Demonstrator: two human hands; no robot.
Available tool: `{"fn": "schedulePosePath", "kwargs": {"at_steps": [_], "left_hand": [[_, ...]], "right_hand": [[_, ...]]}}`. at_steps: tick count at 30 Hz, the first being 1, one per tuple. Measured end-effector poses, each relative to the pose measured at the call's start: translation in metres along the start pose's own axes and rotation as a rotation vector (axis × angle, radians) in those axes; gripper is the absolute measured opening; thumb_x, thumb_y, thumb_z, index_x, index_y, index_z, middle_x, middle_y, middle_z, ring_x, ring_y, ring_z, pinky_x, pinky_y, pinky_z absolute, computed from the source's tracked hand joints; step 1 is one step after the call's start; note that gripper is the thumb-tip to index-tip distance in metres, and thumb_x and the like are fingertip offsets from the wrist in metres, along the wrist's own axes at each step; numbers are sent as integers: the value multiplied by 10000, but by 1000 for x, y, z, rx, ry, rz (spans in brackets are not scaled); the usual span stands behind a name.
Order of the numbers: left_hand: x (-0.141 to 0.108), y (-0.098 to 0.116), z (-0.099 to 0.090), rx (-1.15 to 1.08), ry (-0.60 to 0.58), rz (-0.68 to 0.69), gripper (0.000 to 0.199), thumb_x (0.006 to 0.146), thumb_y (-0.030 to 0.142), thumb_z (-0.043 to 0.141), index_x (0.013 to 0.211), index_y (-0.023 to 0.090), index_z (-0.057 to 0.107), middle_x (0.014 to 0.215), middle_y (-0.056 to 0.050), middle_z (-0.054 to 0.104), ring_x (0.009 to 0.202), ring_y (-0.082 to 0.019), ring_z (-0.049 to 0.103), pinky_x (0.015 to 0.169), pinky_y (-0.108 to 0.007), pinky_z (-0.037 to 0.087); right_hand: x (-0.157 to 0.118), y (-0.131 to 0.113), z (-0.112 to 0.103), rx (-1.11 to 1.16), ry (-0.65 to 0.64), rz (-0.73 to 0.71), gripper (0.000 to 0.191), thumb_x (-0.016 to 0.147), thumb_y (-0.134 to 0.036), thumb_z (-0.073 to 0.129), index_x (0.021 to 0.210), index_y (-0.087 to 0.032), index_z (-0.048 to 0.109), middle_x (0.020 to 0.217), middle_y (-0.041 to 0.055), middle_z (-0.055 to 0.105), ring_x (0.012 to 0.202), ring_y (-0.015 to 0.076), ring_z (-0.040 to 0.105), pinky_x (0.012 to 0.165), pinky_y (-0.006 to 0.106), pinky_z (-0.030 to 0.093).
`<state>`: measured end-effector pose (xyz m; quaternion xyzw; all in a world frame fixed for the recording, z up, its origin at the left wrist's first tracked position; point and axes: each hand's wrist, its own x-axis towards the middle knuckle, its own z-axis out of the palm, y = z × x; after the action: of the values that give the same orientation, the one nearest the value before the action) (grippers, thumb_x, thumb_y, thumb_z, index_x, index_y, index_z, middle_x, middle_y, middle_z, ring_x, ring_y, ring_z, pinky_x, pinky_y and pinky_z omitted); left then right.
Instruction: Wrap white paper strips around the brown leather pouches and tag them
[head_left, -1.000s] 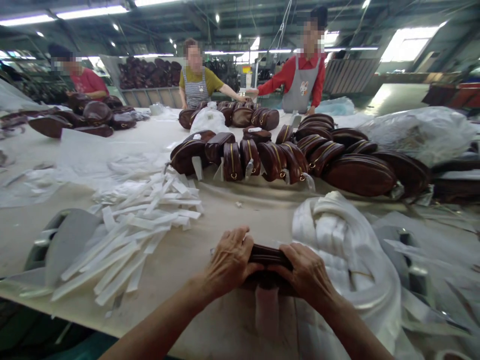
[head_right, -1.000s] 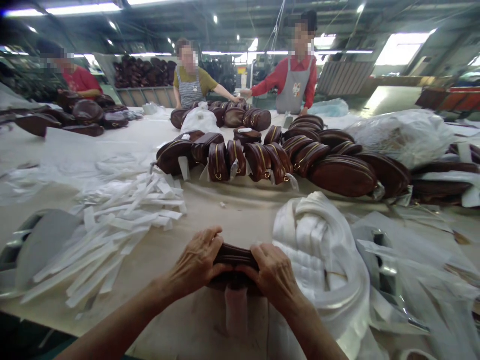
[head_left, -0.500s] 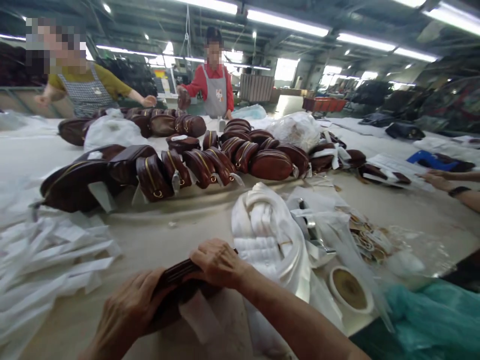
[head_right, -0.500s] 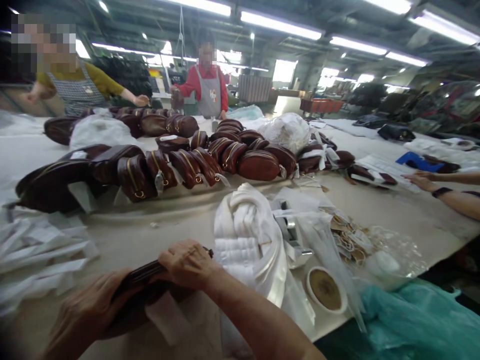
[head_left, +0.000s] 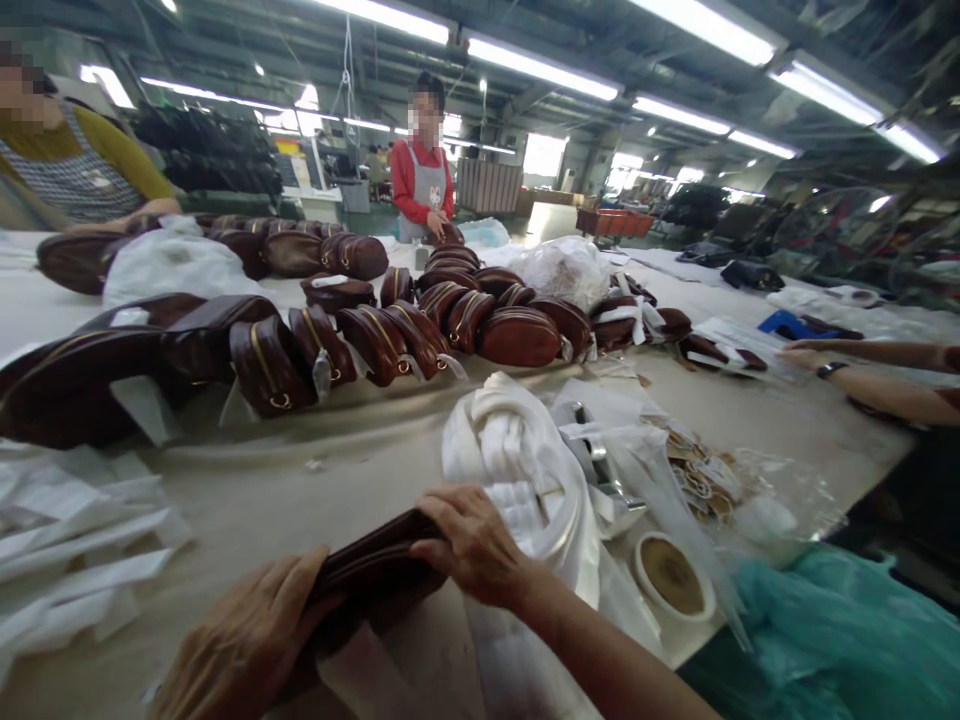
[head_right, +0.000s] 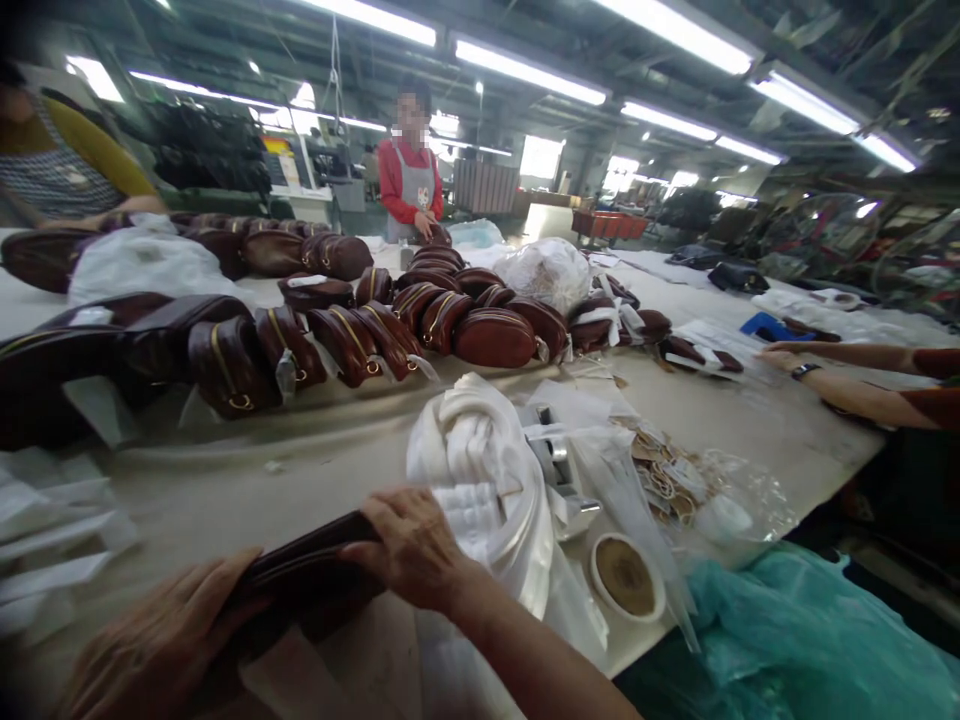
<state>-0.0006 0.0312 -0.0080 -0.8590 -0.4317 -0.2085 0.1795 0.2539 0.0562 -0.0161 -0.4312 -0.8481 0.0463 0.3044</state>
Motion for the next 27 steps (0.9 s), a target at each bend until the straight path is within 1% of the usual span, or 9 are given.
{"fn": "schedulePosePath", "kwargs": {"at_steps": [2, 3, 6, 8, 12, 15, 18, 22, 27], "left_hand": [[1, 1, -1, -3, -4, 0, 304, 976, 359, 296, 1030, 156, 515, 836, -57, 621, 713, -180, 612, 661, -277, 441], [3, 1, -2, -4, -7, 4, 300, 975, 362, 306, 1025, 156, 518, 823, -52, 618, 698, -177, 606, 650, -274, 438], [9, 2, -3, -12, -8, 9, 285, 972, 358, 327, 1013, 157, 525, 789, -41, 614, 654, -168, 591, 617, -263, 432], [11, 3, -4, -26, 6, -10, 287, 970, 354, 327, 988, 158, 535, 765, -40, 612, 637, -171, 588, 598, -263, 432], [10, 3, -8, -72, 4, -62, 302, 963, 368, 333, 962, 159, 551, 765, -45, 625, 636, -179, 600, 580, -271, 450], [8, -3, -11, -139, -2, -93, 327, 961, 404, 333, 956, 163, 554, 794, -43, 647, 679, -176, 628, 612, -264, 479], [5, -12, -14, -232, -33, -168, 362, 947, 453, 340, 953, 178, 575, 803, -34, 664, 705, -167, 644, 641, -251, 501], [1, -23, -15, -307, -97, -273, 425, 918, 526, 351, 952, 188, 606, 816, -34, 680, 720, -172, 652, 664, -248, 514], [-8, -30, -5, -332, -95, -311, 443, 880, 586, 394, 990, 213, 607, 838, -15, 689, 698, -171, 653, 633, -234, 509]], "right_hand": [[-24, 24, -9, -171, -5, 209, 254, 929, -349, 470, 1072, -173, 584, 1031, 93, 649, 965, 196, 582, 837, 331, 441], [-34, 36, -13, -264, -46, 286, 217, 926, -305, 477, 1049, -175, 598, 1010, 95, 650, 939, 205, 589, 815, 342, 448], [-53, 57, -12, -326, -123, 314, 184, 893, -226, 516, 1033, -169, 622, 1013, 121, 643, 939, 238, 589, 796, 378, 451], [-58, 54, 0, -329, -166, 263, 208, 881, -233, 536, 1064, -185, 622, 1088, 129, 627, 1029, 258, 559, 873, 427, 423], [-57, 27, 36, -336, -260, 174, 273, 868, -191, 514, 1122, -183, 614, 1196, 121, 597, 1170, 278, 472, 1031, 509, 284], [-55, 10, 54, -278, -306, 121, 461, 821, -84, 485, 1265, -195, 532, 1227, 114, 577, 1191, 272, 447, 1071, 522, 210], [-54, 5, 56, -224, -318, 96, 521, 809, -71, 486, 1310, -213, 484, 1237, 102, 561, 1167, 250, 454, 1074, 497, 212], [-57, 13, 44, -205, -250, 216, 303, 856, -183, 519, 1155, -176, 570, 1167, 108, 586, 1107, 254, 478, 1013, 470, 294], [-56, 15, 41, -155, -257, 278, 182, 843, -223, 575, 1018, -181, 599, 1077, 77, 614, 1051, 234, 500, 994, 467, 299]]}}
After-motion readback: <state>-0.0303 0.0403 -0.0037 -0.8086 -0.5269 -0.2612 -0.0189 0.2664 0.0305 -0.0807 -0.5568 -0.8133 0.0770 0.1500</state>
